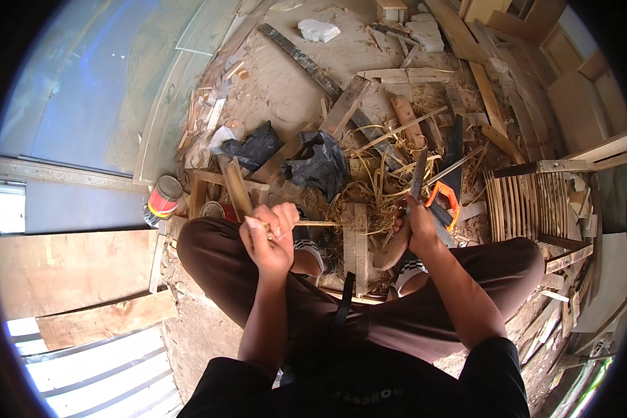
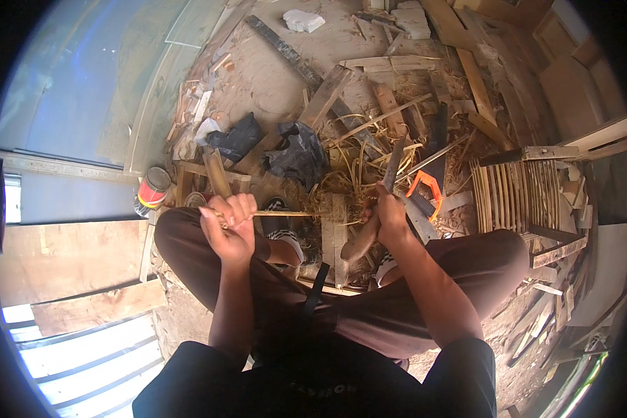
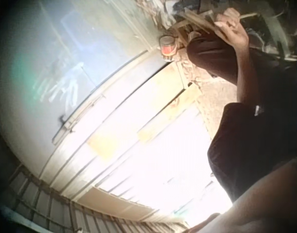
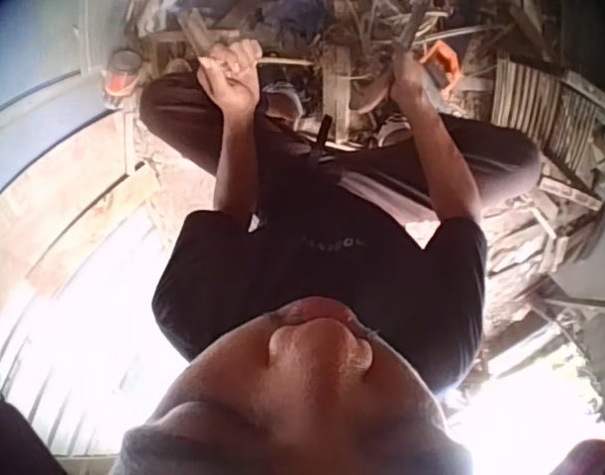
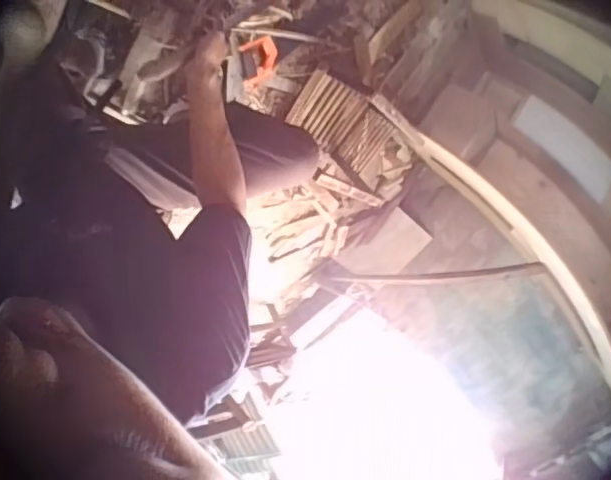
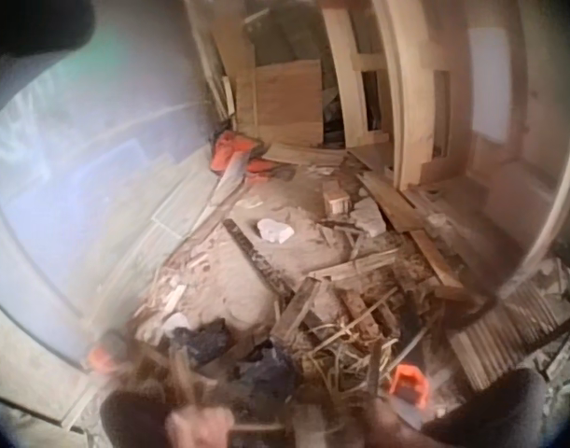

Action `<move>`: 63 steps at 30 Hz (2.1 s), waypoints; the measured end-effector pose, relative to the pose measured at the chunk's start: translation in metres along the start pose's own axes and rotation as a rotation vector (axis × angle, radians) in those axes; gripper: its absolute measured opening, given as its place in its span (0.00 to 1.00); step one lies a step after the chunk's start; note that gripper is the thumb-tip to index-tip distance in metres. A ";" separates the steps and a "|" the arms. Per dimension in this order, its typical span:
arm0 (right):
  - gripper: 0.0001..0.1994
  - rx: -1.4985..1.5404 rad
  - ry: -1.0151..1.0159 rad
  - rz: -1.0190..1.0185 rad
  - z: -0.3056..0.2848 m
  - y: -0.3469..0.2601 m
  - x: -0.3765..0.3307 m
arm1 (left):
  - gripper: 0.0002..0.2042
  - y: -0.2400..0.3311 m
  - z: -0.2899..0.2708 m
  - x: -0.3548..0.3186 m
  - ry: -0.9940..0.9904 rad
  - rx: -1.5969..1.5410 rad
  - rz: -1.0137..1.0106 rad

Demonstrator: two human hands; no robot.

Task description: The person sits on the floor and uses a knife to shave the surface of a thin bamboo stick. They repeatedly rotate the stick and scrape along its length to remove the outer layer, producing thin shavings that fall onto the floor.

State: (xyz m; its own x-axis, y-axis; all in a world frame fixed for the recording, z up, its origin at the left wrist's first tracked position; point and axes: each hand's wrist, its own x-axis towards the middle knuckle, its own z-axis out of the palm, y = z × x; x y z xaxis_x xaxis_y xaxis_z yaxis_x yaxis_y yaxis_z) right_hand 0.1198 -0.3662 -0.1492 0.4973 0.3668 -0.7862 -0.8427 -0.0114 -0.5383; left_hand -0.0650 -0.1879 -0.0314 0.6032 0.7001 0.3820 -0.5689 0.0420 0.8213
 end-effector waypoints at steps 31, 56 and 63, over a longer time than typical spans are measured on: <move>0.28 -1.188 -0.280 -0.424 0.026 0.111 -0.033 | 0.24 -0.027 0.017 -0.013 0.204 -0.150 0.184; 0.23 -1.250 -0.117 -0.447 -0.004 0.151 0.030 | 0.24 -0.033 0.024 0.002 0.206 -0.124 0.174; 0.23 -1.171 -0.035 -0.367 -0.010 0.158 0.044 | 0.25 -0.033 0.021 0.007 0.265 -0.133 0.159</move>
State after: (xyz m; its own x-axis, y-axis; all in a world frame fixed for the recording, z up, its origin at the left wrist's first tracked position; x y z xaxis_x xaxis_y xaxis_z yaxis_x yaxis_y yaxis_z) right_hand 0.0103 -0.3612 -0.2719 0.6453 0.5486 -0.5317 0.0489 -0.7242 -0.6878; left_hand -0.0300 -0.1996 -0.0472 0.3445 0.8655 0.3636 -0.7230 -0.0024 0.6908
